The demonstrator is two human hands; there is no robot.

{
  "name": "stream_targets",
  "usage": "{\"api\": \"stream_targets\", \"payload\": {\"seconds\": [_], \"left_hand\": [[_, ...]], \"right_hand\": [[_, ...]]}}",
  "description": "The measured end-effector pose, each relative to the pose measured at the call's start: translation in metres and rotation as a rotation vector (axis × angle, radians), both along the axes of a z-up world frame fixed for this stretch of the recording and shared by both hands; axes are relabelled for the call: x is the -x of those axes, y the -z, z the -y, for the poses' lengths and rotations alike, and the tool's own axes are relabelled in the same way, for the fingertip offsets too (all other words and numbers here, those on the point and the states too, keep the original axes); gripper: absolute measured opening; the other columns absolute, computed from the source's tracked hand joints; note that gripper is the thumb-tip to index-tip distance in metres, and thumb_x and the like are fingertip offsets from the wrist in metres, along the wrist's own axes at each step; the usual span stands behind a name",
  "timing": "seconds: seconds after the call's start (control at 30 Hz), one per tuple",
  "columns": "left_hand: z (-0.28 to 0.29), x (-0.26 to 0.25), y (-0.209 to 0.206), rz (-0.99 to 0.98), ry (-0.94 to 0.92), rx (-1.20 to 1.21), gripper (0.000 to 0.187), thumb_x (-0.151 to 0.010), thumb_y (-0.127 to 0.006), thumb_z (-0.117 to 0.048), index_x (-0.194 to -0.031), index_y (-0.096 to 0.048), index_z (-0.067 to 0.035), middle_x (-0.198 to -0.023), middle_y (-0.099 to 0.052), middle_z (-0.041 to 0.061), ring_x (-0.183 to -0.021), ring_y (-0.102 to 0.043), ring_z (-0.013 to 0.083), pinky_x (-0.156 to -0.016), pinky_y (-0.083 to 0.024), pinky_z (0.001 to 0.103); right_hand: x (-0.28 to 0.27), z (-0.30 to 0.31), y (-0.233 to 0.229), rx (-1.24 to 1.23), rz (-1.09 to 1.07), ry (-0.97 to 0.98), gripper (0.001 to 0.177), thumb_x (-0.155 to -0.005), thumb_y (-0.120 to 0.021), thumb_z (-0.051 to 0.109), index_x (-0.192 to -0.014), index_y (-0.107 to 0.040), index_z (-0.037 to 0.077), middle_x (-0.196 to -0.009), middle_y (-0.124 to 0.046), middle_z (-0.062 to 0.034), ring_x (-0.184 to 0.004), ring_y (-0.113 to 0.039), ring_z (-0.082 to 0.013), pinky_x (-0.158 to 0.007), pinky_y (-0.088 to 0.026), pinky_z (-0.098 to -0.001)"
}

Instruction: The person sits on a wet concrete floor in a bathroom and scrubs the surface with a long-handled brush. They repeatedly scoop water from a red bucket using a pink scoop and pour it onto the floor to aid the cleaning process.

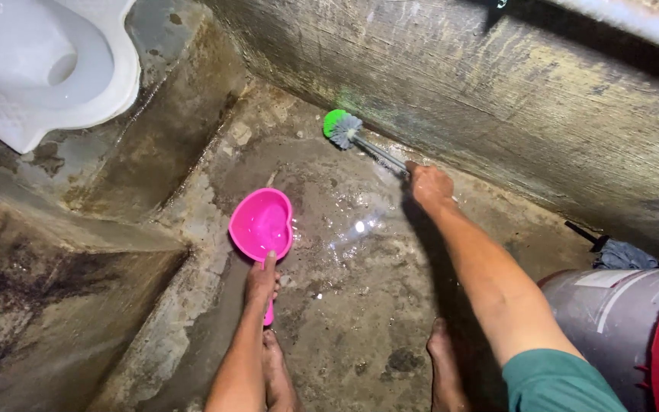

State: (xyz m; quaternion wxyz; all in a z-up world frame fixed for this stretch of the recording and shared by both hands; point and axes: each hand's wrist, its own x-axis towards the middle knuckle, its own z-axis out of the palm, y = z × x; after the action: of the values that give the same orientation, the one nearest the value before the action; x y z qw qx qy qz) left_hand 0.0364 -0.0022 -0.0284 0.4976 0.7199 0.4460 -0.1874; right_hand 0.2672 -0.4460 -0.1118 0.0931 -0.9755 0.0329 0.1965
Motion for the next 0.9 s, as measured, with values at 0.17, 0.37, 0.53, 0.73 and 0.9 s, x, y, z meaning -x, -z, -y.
{"api": "stream_targets", "payload": {"seconds": [0.17,0.37,0.53,0.73,0.9], "left_hand": [[-0.001,0.001,-0.002,0.003,-0.002,0.000,0.054,-0.097,-0.057,-0.059,-0.128,-0.066,-0.014,-0.080,-0.068,0.008,-0.056,-0.063,0.0202,-0.047,-0.057,0.032],[0.001,0.002,-0.004,0.014,-0.005,0.010,0.052,-0.098,-0.057,-0.058,-0.122,-0.067,-0.013,-0.079,-0.067,0.009,-0.055,-0.062,0.0205,-0.047,-0.056,0.033],[0.003,0.004,-0.004,0.024,-0.026,0.016,0.049,-0.098,-0.057,-0.057,-0.118,-0.069,-0.014,-0.074,-0.066,0.008,-0.051,-0.061,0.0196,-0.044,-0.055,0.033],[0.006,0.001,-0.030,0.024,0.000,0.002,0.049,-0.097,-0.056,-0.057,-0.121,-0.068,-0.016,-0.073,-0.066,0.009,-0.052,-0.061,0.0209,-0.043,-0.055,0.034],[0.005,-0.002,-0.017,0.020,0.024,-0.005,0.052,-0.097,-0.056,-0.058,-0.127,-0.066,-0.016,-0.074,-0.066,0.010,-0.055,-0.063,0.0226,-0.045,-0.056,0.036]], "right_hand": [[0.069,0.013,-0.170,0.041,-0.048,0.044,0.043,-0.102,-0.053,0.029,-0.143,-0.059,0.039,-0.117,-0.076,-0.0200,-0.115,-0.071,-0.0412,-0.099,-0.056,-0.0550],[0.137,0.102,-0.175,0.079,-0.088,0.177,0.041,-0.105,-0.049,0.038,-0.145,-0.059,0.041,-0.125,-0.075,-0.0198,-0.120,-0.068,-0.0414,-0.105,-0.054,-0.0533],[0.169,0.154,-0.178,0.145,-0.164,0.243,0.044,-0.104,-0.050,0.043,-0.148,-0.054,0.048,-0.131,-0.075,-0.0161,-0.124,-0.068,-0.0369,-0.107,-0.054,-0.0488],[0.162,0.121,-0.187,0.065,-0.105,0.287,0.044,-0.102,-0.056,0.043,-0.146,-0.056,0.049,-0.131,-0.073,-0.0175,-0.123,-0.066,-0.0400,-0.105,-0.055,-0.0517],[0.144,0.116,-0.153,0.093,-0.096,0.252,0.042,-0.103,-0.053,0.045,-0.144,-0.057,0.051,-0.134,-0.072,-0.0088,-0.124,-0.066,-0.0363,-0.106,-0.054,-0.0516]]}}
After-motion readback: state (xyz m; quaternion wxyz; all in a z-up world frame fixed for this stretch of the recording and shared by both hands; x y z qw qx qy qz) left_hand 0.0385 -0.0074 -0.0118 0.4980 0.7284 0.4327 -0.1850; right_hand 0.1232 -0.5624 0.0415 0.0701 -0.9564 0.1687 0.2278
